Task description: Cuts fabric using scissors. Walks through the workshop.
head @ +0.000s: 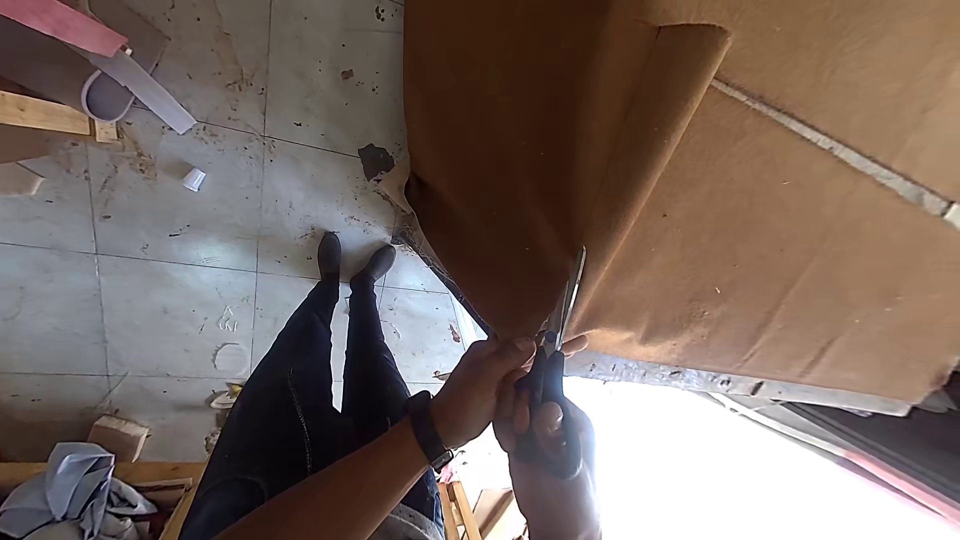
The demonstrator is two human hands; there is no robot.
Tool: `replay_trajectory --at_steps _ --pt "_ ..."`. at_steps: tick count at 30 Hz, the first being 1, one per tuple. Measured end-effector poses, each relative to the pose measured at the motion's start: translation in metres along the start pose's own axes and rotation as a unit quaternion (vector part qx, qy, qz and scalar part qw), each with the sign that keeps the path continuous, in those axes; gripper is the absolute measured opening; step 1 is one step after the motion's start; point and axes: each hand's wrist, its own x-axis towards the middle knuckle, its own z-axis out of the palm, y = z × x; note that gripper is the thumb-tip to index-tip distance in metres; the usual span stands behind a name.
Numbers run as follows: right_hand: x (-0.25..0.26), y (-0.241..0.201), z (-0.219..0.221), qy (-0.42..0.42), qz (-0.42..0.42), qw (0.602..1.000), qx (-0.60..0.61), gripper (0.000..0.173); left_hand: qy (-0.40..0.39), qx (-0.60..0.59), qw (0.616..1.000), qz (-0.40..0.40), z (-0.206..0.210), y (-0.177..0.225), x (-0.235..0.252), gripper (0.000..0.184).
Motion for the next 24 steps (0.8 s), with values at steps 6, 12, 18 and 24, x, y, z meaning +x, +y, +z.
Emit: replay_trajectory --at_steps 6,12,18,24 --pt "0.013 -0.014 0.003 -0.009 0.018 1.000 -0.012 0.051 -0.010 0.009 1.000 0.004 -0.002 0.003 -0.002 0.044" --pt "0.016 -0.020 0.006 -0.005 0.030 0.999 -0.034 0.056 -0.024 0.019 0.999 0.016 -0.004 0.001 -0.002 0.043" --pt "0.018 -0.023 0.003 -0.013 0.033 0.997 -0.066 0.056 -0.009 0.021 1.000 0.014 -0.003 0.001 -0.002 0.043" --pt "0.018 -0.024 0.004 -0.003 0.032 0.997 -0.065 0.050 0.009 0.037 0.999 0.032 -0.002 -0.003 -0.002 0.041"
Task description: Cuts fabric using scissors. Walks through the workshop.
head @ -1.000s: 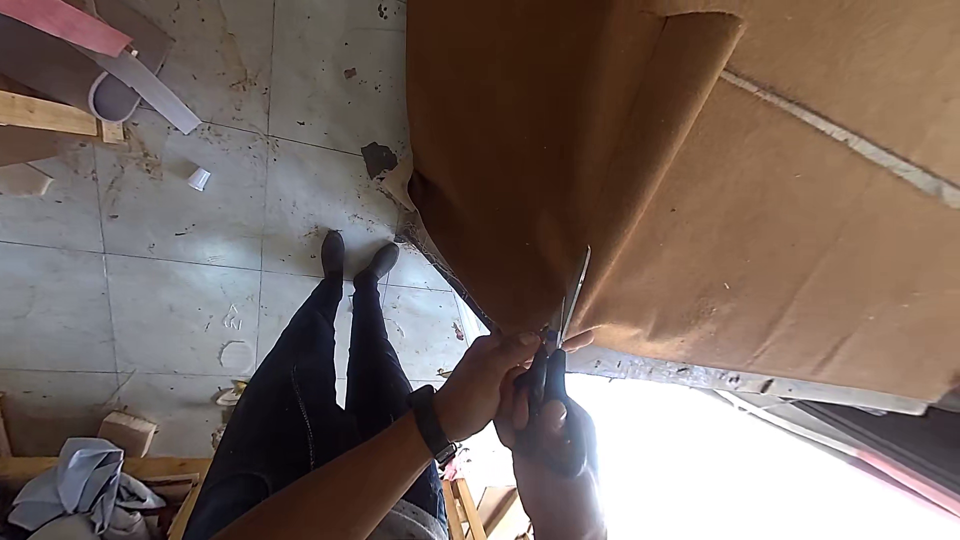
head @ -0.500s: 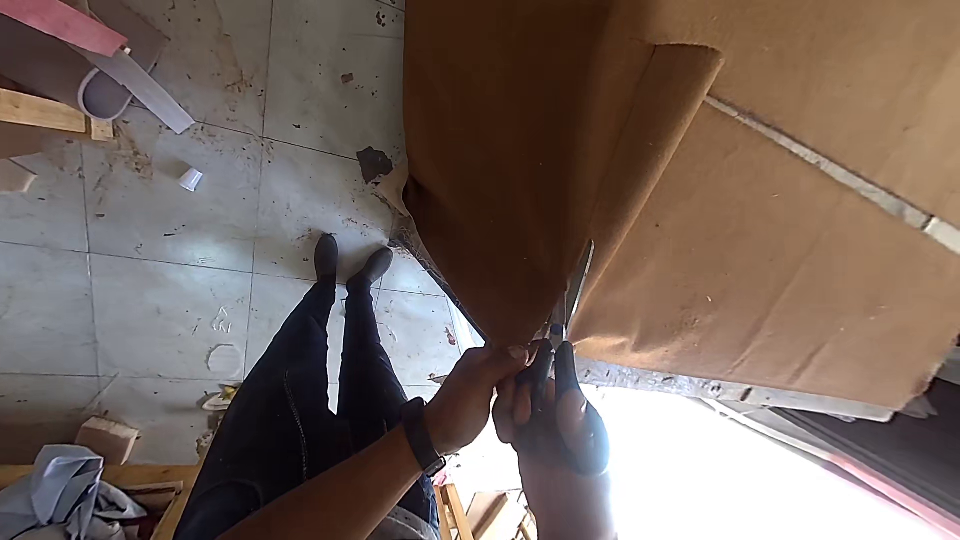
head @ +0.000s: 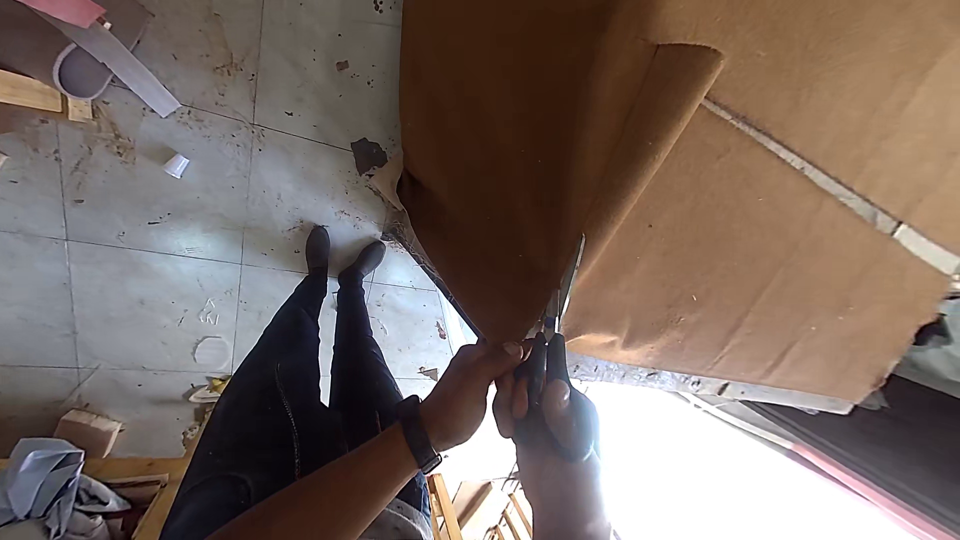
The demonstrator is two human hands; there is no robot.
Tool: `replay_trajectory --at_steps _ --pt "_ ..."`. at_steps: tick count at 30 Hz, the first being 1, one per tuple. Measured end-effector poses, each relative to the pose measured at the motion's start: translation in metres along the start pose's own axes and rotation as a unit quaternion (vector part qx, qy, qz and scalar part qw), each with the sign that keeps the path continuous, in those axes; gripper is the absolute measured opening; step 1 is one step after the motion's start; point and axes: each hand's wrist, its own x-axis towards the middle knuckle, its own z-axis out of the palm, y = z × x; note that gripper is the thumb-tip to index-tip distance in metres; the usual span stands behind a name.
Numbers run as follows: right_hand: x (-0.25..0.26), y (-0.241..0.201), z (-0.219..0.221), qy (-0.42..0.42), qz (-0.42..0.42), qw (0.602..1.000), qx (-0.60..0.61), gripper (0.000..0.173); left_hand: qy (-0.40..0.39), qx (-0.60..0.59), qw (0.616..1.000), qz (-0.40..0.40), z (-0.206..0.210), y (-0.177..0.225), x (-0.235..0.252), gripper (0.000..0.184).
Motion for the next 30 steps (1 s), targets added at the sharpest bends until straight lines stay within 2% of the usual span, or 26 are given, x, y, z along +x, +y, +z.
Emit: replay_trajectory --at_steps 15,25,30 --pt "0.006 -0.014 0.006 0.013 -0.017 0.999 0.043 0.045 0.020 -0.001 1.000 0.008 -0.001 -0.003 0.001 0.040" --pt "0.013 -0.020 -0.001 -0.033 -0.002 0.999 0.021 0.050 0.016 -0.002 1.000 0.022 -0.002 -0.008 0.001 0.041" --pt "0.016 -0.023 0.005 -0.007 0.000 1.000 0.023 0.046 0.032 0.007 0.999 0.017 -0.001 -0.008 0.001 0.039"
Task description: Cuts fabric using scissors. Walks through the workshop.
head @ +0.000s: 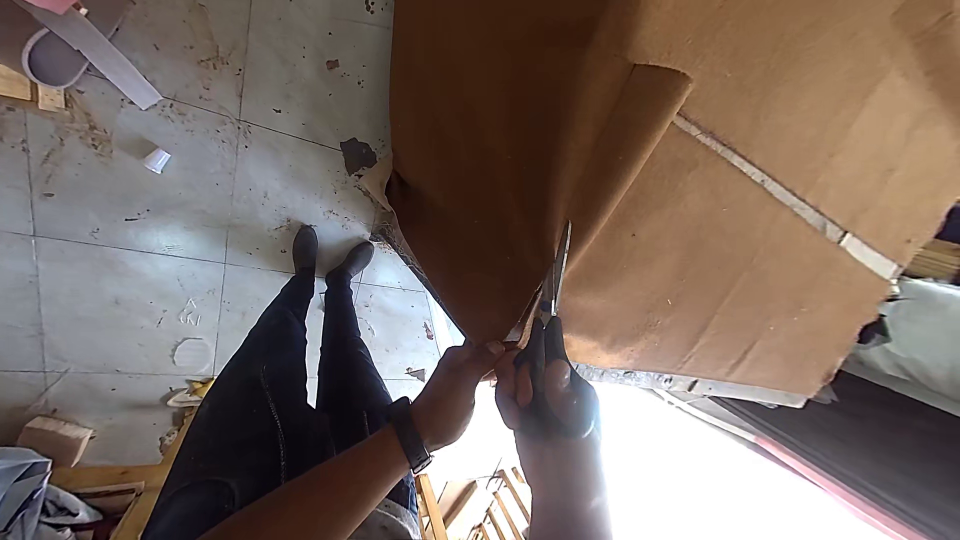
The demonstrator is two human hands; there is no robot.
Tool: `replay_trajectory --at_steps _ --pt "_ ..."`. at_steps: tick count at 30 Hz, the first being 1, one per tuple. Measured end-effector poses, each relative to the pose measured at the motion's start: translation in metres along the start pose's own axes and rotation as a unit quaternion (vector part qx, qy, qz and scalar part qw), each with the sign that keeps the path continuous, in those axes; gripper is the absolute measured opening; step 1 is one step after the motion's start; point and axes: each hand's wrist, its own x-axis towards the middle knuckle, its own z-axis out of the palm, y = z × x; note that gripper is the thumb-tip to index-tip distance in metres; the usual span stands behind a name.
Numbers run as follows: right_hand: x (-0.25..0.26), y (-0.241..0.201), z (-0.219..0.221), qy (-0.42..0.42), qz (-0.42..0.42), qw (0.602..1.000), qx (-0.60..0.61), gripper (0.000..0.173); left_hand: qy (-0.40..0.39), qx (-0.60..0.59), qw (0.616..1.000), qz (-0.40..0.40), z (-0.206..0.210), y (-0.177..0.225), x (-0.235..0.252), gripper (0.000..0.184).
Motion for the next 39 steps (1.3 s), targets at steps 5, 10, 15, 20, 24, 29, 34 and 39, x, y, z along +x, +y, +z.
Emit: replay_trajectory --at_steps 5,10,15,20,24,29,34,39 --pt "0.004 0.000 0.002 -0.001 -0.008 1.000 0.024 0.044 -0.005 0.008 1.000 0.022 0.001 0.002 -0.001 0.038" --pt "0.015 -0.004 0.004 -0.002 -0.005 0.999 0.044 0.047 -0.002 0.007 0.999 0.031 0.000 -0.003 0.000 0.037" --pt "0.018 -0.008 0.009 0.012 -0.017 0.998 0.060 0.045 0.003 -0.003 1.000 0.017 -0.001 -0.004 -0.001 0.039" --pt "0.028 -0.009 0.012 0.018 -0.018 0.997 0.076 0.047 0.005 -0.017 0.999 0.027 -0.002 -0.007 -0.003 0.037" --pt "0.040 -0.013 0.015 0.022 -0.019 0.997 0.069 0.051 0.001 -0.017 0.999 0.028 -0.004 -0.012 -0.003 0.041" --pt "0.044 -0.017 0.017 0.029 -0.033 0.997 0.069 0.046 0.006 -0.026 1.000 0.015 -0.004 -0.012 -0.003 0.040" --pt "0.055 -0.021 0.017 0.018 -0.037 0.995 0.086 0.049 0.007 -0.026 1.000 0.015 -0.003 -0.012 -0.003 0.041" --pt "0.069 -0.022 0.019 0.018 -0.047 0.996 0.075 0.054 0.009 -0.020 1.000 0.022 -0.002 -0.013 -0.001 0.039"
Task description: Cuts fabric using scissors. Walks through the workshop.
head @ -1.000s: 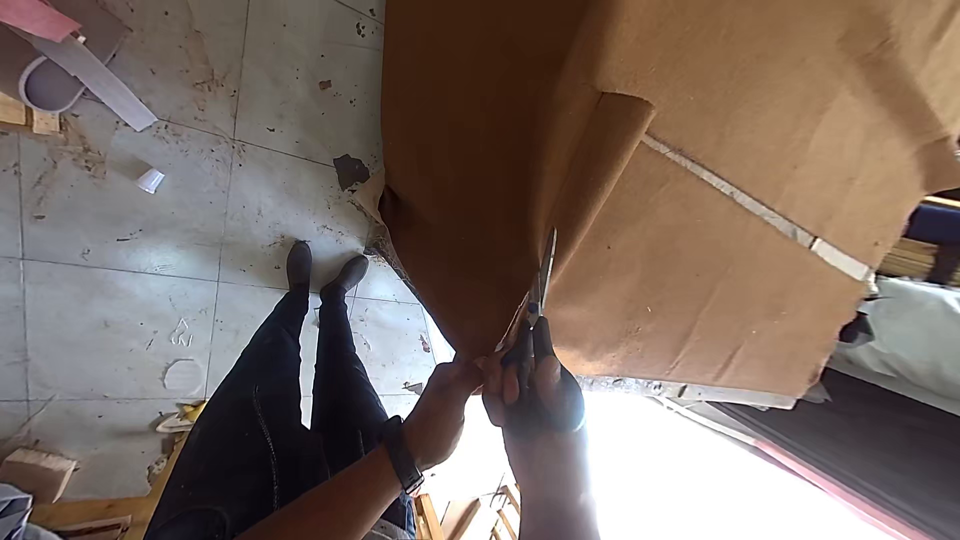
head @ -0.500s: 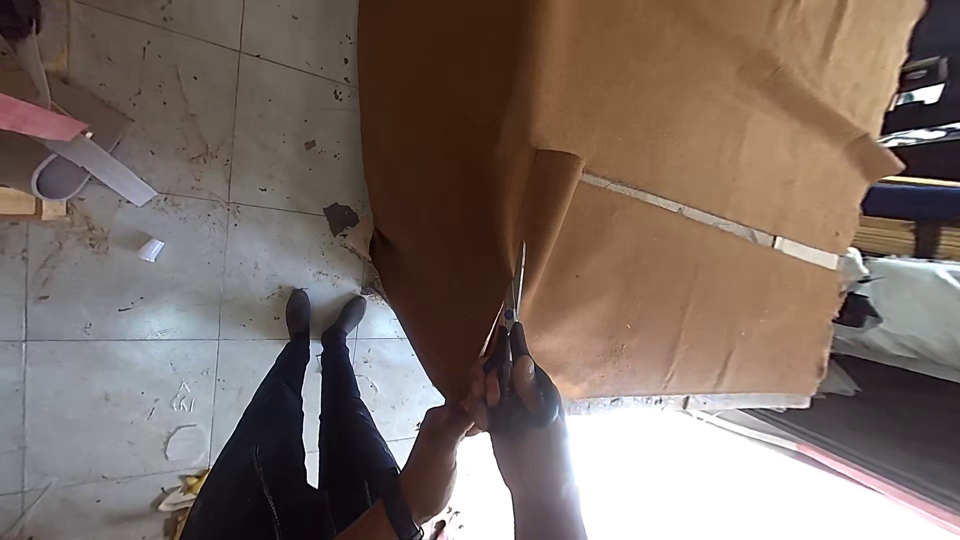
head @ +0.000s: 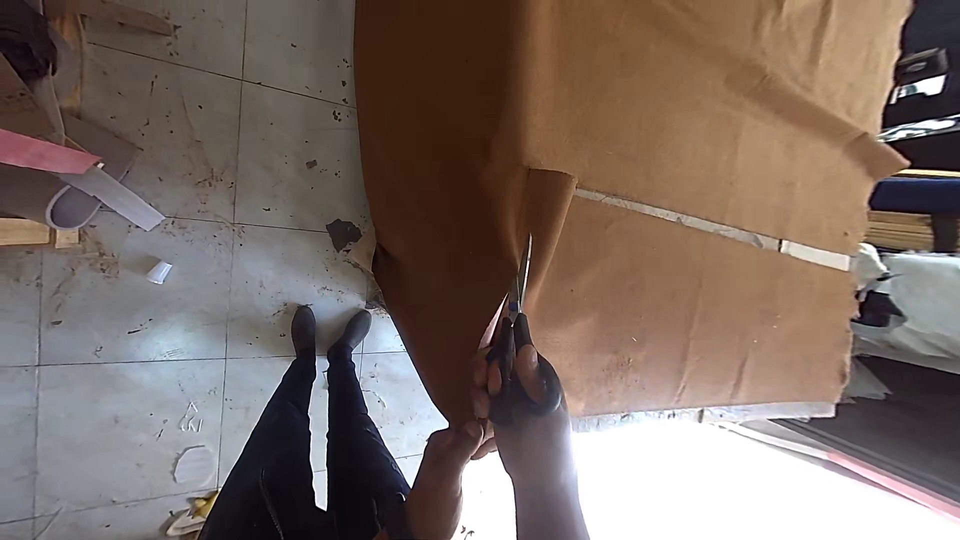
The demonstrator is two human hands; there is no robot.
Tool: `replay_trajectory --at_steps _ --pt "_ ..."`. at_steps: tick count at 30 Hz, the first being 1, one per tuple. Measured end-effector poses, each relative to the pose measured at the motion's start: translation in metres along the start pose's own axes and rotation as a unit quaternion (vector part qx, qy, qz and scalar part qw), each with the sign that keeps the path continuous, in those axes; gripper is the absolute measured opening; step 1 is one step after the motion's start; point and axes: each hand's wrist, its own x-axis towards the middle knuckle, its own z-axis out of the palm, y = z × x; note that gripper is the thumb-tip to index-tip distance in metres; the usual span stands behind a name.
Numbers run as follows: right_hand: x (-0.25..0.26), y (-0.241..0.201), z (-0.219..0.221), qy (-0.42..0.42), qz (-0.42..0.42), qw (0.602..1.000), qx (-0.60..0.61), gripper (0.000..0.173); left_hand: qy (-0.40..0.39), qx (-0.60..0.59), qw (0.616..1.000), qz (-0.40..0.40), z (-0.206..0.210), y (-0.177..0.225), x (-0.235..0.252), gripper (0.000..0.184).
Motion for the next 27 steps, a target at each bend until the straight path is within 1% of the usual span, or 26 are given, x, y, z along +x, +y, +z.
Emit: replay_trajectory --at_steps 5,9,13,17,21,25,27 --pt "0.003 -0.005 0.001 0.012 -0.014 1.000 -0.019 0.046 0.001 0.001 1.000 -0.004 0.000 0.000 -0.002 0.041" --pt "0.013 -0.008 0.003 0.012 -0.015 1.000 -0.007 0.047 0.011 -0.005 1.000 -0.007 0.001 0.001 -0.001 0.036" --pt "0.026 -0.011 0.005 0.023 -0.015 0.999 -0.024 0.053 0.000 -0.010 1.000 -0.003 -0.001 -0.001 -0.001 0.038" --pt "0.031 -0.014 0.004 0.024 -0.022 0.999 -0.036 0.045 0.010 0.000 1.000 -0.011 0.000 0.000 -0.002 0.037" --pt "0.039 -0.019 0.004 0.024 -0.023 0.999 -0.018 0.045 0.012 0.002 1.000 -0.016 0.000 0.000 -0.003 0.035" --pt "0.052 -0.023 0.010 0.033 -0.014 0.999 -0.009 0.050 0.016 0.015 1.000 -0.018 0.001 0.002 -0.003 0.036" --pt "0.055 -0.024 0.013 0.043 -0.018 0.999 -0.021 0.046 0.013 0.012 1.000 -0.016 0.001 0.002 -0.003 0.038"
